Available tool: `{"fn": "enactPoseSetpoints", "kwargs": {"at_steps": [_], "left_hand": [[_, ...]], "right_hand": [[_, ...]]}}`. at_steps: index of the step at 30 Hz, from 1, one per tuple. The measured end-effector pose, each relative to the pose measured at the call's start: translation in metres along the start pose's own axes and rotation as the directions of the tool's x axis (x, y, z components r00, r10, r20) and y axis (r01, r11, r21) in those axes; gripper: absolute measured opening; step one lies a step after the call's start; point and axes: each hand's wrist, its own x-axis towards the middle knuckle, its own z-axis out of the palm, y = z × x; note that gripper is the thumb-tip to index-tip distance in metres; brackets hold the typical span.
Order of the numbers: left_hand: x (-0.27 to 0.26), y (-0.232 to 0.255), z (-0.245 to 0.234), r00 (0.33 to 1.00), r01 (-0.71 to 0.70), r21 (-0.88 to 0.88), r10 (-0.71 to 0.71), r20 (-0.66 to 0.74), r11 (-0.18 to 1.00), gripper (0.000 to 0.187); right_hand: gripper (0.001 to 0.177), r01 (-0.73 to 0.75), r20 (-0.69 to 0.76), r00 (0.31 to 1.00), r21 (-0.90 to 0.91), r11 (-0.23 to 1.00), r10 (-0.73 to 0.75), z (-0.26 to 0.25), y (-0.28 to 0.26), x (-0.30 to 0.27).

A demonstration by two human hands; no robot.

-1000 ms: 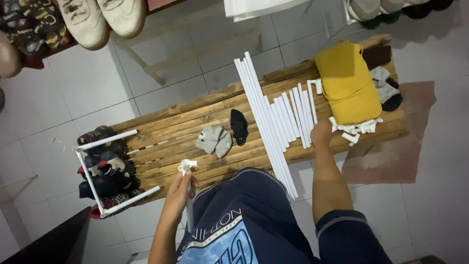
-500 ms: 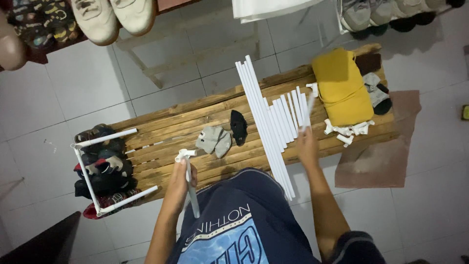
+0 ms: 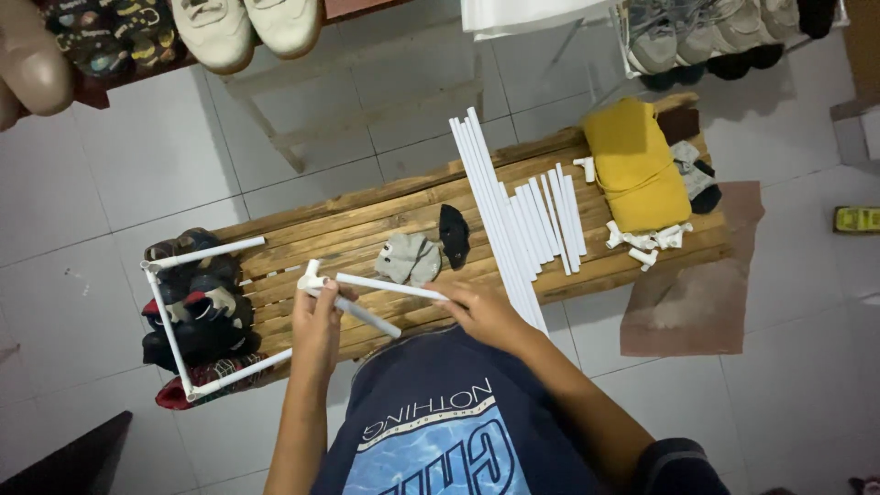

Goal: Assembling a modular plastic shoe rack by connecting PVC pipes and joints

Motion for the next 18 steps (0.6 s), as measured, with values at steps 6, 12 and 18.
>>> {"fn": "enactPoseSetpoints", "kwargs": {"at_steps": [6, 12, 18], "left_hand": [[-0.016, 0.033, 0.001, 1.000, 0.020, -0.064, -0.021, -0.018, 0.998, 0.020], [-0.005, 0.024, -0.019, 0.995, 0.101, -0.117, -0.097, 0.034, 0.988, 0.016], [0.003, 0.036, -0.030, 0.986, 0.097, -0.103, -0.081, 0.143, 0.990, 0.014]], "right_hand": [[0.036, -0.055, -0.004, 0.998, 0.005, 0.998, 0.055, 0.018, -0.023, -0.011], [0.034, -0.055, -0.035, 0.998, 0.024, 0.998, 0.055, 0.029, -0.050, -0.019], [0.032, -0.091, -0.106, 0.991, -0.113, 0.989, 0.079, 0.035, -0.060, -0.033]]}}
